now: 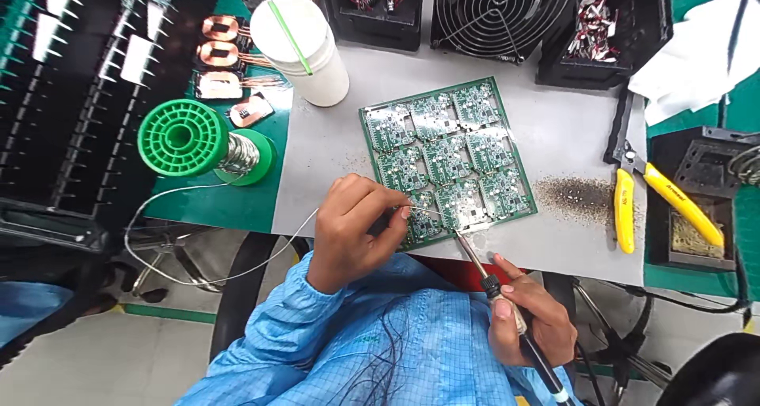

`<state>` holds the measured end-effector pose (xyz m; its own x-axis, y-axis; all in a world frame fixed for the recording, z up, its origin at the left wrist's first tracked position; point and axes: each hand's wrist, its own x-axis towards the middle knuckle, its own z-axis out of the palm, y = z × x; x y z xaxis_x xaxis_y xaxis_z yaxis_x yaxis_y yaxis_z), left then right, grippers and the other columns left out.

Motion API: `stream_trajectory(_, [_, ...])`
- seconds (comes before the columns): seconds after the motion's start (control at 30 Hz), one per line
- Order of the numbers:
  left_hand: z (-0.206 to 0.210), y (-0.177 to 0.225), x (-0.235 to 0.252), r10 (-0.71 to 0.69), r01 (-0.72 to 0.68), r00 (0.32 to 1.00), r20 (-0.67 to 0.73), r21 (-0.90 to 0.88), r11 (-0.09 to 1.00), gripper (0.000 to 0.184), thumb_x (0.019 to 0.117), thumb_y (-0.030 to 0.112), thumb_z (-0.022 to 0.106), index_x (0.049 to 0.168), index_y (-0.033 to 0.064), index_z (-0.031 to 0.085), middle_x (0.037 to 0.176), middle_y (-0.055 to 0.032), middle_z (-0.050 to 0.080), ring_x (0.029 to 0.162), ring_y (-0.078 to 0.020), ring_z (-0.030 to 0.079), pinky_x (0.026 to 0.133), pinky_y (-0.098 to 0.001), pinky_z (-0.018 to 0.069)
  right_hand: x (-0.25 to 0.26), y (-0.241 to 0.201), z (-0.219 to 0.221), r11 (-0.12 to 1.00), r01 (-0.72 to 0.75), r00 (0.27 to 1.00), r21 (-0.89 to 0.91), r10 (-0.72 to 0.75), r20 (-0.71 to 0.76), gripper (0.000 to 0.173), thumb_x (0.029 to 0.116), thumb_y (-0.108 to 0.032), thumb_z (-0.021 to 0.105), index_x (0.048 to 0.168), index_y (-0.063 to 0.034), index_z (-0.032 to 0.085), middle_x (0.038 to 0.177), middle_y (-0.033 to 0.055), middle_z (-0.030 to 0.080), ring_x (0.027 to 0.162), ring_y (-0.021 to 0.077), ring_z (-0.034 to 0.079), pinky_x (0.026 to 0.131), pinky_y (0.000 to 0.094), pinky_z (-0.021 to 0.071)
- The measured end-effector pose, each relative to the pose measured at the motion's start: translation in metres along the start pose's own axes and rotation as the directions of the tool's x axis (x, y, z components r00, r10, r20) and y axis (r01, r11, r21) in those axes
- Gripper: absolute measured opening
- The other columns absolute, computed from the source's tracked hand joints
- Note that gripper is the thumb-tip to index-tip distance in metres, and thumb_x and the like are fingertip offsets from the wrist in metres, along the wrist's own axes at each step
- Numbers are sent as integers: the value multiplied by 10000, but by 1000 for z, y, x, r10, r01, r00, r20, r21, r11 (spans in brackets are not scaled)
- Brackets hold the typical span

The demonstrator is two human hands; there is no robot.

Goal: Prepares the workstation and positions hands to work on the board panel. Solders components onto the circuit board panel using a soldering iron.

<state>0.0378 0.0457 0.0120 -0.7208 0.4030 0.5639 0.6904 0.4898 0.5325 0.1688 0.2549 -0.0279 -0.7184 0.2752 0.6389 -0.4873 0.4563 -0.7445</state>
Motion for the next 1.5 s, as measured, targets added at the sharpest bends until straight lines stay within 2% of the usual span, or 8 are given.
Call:
stream_trajectory(0.5, [0,0,0,11,-11,1000,17,28,1000,206,974,179,586,901,66,743,774,-69,674,774,-129,577,759,-272,409,1,5,-1,1000,28,997,-7,-29,-72,137,1018,-259,577,1109,-163,609,937,-84,663,891,19,697,926,281,604])
stream_trajectory(0.67, [0,0,0,22,-23,999,23,37,999,216,972,186,579,905,65,746,782,-75,677,777,-135,585,759,-276,421,9,29,-34,958,179,963,-226,-217,-160,292,1073,-402,435,1268,-264,603,1076,-147,616,1037,-12,623,1058,313,489])
stream_trajectory(0.83, [1,-1,1,29,-30,999,20,34,999,211,972,195,588,902,79,749,787,-63,673,788,-130,585,761,-274,422,8,71,-66,700,265,934,-663,-358,-5,236,1048,-365,522,1108,-156,613,992,53,564,1056,202,563,1099,394,361])
stream_trajectory(0.93, [1,0,1,22,-23,999,26,35,999,214,980,197,585,910,80,750,816,-69,680,819,-140,594,778,-283,424,13,60,-65,775,227,956,-590,-293,-17,288,1057,-427,485,1117,-164,586,1003,18,577,1051,142,578,1062,340,387])
stream_trajectory(1.07, [1,0,3,-13,12,999,45,21,1000,229,1025,174,551,982,49,738,965,-89,750,919,-143,637,847,-289,461,21,33,-43,970,142,976,-198,-170,-134,319,1064,-458,471,1255,-237,599,1132,-149,645,1070,-18,614,920,184,487])
stream_trajectory(1.13, [2,1,5,-43,42,997,60,7,999,250,1058,175,519,1051,35,725,1021,-87,765,888,-113,637,824,-257,478,25,22,-30,993,99,986,-65,-107,-131,327,1064,-469,483,1311,-286,595,1162,-179,672,1052,-16,659,884,189,552])
stream_trajectory(1.3, [0,1,3,-31,27,994,110,35,999,280,1091,208,462,1084,33,681,1031,-87,755,861,-123,629,806,-270,476,29,27,-10,894,95,994,-437,-106,1,338,1062,-396,547,1232,-104,542,1073,106,635,1076,198,651,1051,381,471])
stream_trajectory(1.5, [0,1,7,13,-19,981,194,29,999,316,1108,245,406,1098,86,679,1180,-45,756,910,-151,615,839,-325,431,30,31,-1,854,137,988,-502,-156,4,337,1062,-408,533,1188,-97,563,1022,121,624,1028,217,660,1061,390,464])
